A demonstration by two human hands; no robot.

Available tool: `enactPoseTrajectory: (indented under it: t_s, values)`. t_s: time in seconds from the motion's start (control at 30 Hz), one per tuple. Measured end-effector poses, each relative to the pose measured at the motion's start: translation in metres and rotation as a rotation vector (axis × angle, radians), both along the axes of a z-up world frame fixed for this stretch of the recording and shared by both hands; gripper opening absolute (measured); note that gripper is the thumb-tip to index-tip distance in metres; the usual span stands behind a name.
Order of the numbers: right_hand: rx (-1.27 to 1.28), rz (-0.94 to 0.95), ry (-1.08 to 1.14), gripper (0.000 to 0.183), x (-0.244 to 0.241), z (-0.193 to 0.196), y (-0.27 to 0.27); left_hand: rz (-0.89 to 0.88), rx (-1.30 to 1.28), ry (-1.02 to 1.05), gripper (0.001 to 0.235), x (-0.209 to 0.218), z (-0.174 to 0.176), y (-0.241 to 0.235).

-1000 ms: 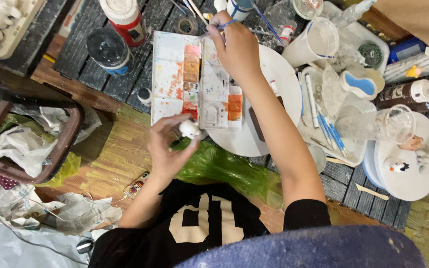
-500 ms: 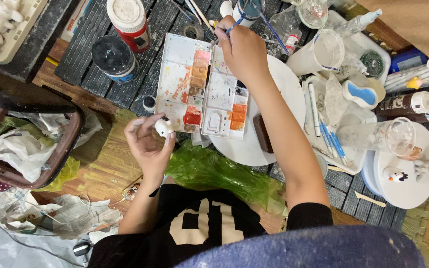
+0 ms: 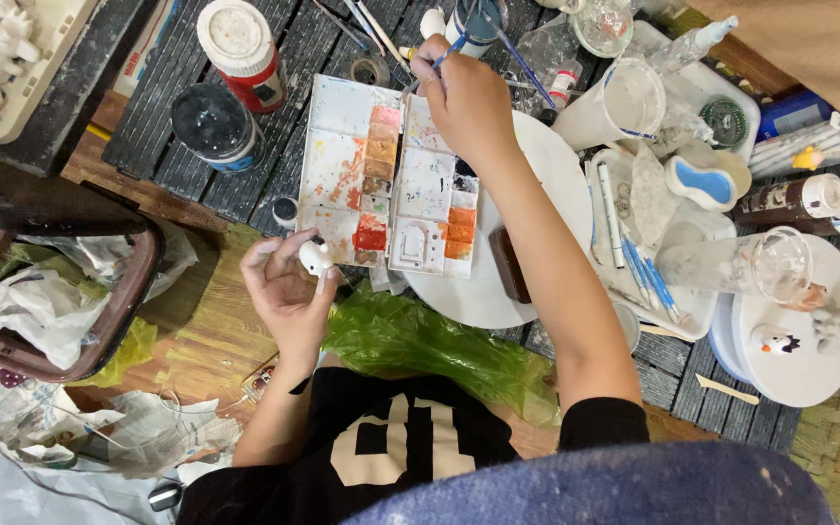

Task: The person paints details on small ceramic figurines using a fine brush and a paint palette. They apply black paint to the eyes of a white figurine and use a white marker to add details to a brown cake-shaped ceramic piece.

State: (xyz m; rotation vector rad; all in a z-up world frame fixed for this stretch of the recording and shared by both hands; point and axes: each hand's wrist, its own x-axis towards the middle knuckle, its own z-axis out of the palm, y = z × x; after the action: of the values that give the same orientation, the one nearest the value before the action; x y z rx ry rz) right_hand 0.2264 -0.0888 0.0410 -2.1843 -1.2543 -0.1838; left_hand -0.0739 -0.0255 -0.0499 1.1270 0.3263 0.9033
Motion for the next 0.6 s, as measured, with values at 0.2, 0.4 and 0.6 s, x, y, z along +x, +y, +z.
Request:
enactPoseTrajectory:
  t_s: [0.2,0.4,0.6]
  values:
    - [0.098,-0.032,0.077,0.007,0.0074,-0.0054,-0.0029,0.014,0.044,0.018,0.068,0.0007,-0.0001,0.0001]
    - [0.011,-0.018,-0.013,0.011,0.0067,-0.01,-0.0017,0.013,0.092,0.028,0.067,0.001,0.0005,-0.0003]
    - [0.057,-0.001,-0.035,0.013,0.0052,-0.0076,0.0036,0.007,0.109,0.04,0.067,-0.0011,0.0025,-0.0004]
